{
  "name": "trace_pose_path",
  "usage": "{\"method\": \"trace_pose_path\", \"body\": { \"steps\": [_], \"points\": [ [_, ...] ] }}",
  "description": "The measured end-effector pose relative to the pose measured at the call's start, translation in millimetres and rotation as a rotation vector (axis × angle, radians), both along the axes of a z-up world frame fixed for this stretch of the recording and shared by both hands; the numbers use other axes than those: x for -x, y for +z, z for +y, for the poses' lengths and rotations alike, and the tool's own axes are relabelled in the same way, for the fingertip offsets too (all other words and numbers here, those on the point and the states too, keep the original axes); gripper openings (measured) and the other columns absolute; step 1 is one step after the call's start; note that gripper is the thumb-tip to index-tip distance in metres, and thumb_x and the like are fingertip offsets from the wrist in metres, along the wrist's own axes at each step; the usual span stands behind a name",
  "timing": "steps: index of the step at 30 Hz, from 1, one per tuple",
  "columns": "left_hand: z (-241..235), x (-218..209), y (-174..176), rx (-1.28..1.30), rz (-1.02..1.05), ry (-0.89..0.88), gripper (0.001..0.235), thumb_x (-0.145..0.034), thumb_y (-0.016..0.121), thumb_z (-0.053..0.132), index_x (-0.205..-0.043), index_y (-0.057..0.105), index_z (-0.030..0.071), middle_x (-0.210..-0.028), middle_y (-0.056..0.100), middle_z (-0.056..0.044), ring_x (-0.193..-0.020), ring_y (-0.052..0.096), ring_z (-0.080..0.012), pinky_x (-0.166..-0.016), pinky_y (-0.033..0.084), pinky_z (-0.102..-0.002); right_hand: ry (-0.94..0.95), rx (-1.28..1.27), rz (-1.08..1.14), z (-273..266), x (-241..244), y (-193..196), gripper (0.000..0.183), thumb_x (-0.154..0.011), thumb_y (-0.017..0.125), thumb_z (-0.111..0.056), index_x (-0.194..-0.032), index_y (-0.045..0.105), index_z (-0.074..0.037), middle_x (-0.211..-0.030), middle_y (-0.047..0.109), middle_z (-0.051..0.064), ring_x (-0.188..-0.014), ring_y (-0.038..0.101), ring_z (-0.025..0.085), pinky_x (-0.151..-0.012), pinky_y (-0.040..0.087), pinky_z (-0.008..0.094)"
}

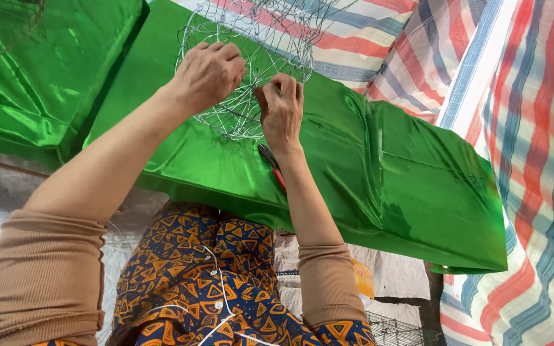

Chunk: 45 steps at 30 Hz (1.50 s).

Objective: Manually adjusting and aligning wires on a wire mesh structure to ensure proper shape and spacing.

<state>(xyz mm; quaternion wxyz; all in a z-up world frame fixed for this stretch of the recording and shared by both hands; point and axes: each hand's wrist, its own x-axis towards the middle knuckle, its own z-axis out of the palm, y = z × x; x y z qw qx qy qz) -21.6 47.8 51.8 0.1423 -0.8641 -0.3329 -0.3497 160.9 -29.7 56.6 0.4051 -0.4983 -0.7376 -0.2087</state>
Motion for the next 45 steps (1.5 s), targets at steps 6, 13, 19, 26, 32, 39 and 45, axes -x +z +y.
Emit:
{"method": "trace_pose_path", "body": {
  "steps": [6,13,19,26,32,39,45],
  "points": [
    [5,-2,3,0.01,0.033,0.013,0.023,-0.108,0.065,0.023,-0.093,0.07,0.007,-0.094,0.071,-0.007,-0.076,0.068,-0.0215,-0.067,0.054,-0.035,-0.003,0.004,0.028,6,-4,-3,0.014,-0.082,0.08,-0.001,-0.086,0.068,-0.006,-0.108,0.053,0.002,-0.095,0.053,0.023,-0.081,0.051,0.034],
    [1,-11,22,0.039,-0.06,-0.07,0.025,-0.097,0.079,0.033,-0.099,0.067,0.012,-0.097,0.063,-0.005,-0.085,0.062,-0.0214,-0.073,0.053,-0.037,-0.025,-0.072,-0.051,19,-21,20,0.01,-0.084,0.082,-0.007,-0.087,0.072,-0.007,-0.11,0.053,0.002,-0.097,0.058,0.018,-0.083,0.054,0.033],
    [2,-19,17,0.098,-0.197,-0.103,0.007,-0.093,0.07,0.012,-0.095,0.067,0.006,-0.095,0.063,-0.011,-0.084,0.064,-0.029,-0.066,0.056,-0.04,-0.005,-0.047,-0.027,25,-29,16,0.008,-0.09,0.078,-0.011,-0.092,0.071,-0.009,-0.115,0.052,0.001,-0.1,0.057,0.021,-0.082,0.055,0.035],
    [-7,-18,14,0.172,-0.234,-0.203,0.003,-0.095,0.068,0.003,-0.096,0.067,0.001,-0.092,0.065,-0.011,-0.074,0.063,-0.0263,-0.066,0.053,-0.038,-0.018,-0.034,0.03,16,-34,5,0.012,-0.089,0.079,-0.011,-0.096,0.07,-0.011,-0.113,0.056,0.002,-0.097,0.06,0.02,-0.076,0.056,0.033],
    [-31,-13,14,0.166,-0.274,-0.217,0.008,-0.096,0.068,-0.006,-0.102,0.065,-0.009,-0.106,0.053,-0.018,-0.069,0.059,-0.0253,-0.056,0.056,-0.034,0.027,-0.034,0.082,10,-32,-4,0.01,-0.092,0.077,-0.015,-0.098,0.07,-0.01,-0.114,0.057,0.004,-0.099,0.061,0.021,-0.076,0.058,0.034],
    [-45,-16,-11,0.29,-0.34,-0.167,0.012,-0.106,0.058,0.009,-0.11,0.065,0.0,-0.106,0.052,-0.015,-0.083,0.068,-0.0479,-0.062,0.062,-0.05,0.145,-0.018,0.167,3,-43,-28,0.008,-0.101,0.07,-0.023,-0.104,0.069,-0.016,-0.119,0.056,0.007,-0.112,0.065,0.029,-0.085,0.062,0.039],
    [-40,-17,-25,0.266,-0.39,-0.19,0.011,-0.106,0.063,0.009,-0.108,0.07,0.001,-0.102,0.058,-0.014,-0.082,0.07,-0.0435,-0.058,0.061,-0.045,0.09,-0.043,0.34,-26,-36,-44,0.014,-0.098,0.069,-0.015,-0.111,0.074,-0.019,-0.103,0.061,0.0,-0.101,0.067,0.019,-0.083,0.059,0.03]
  ]
}}
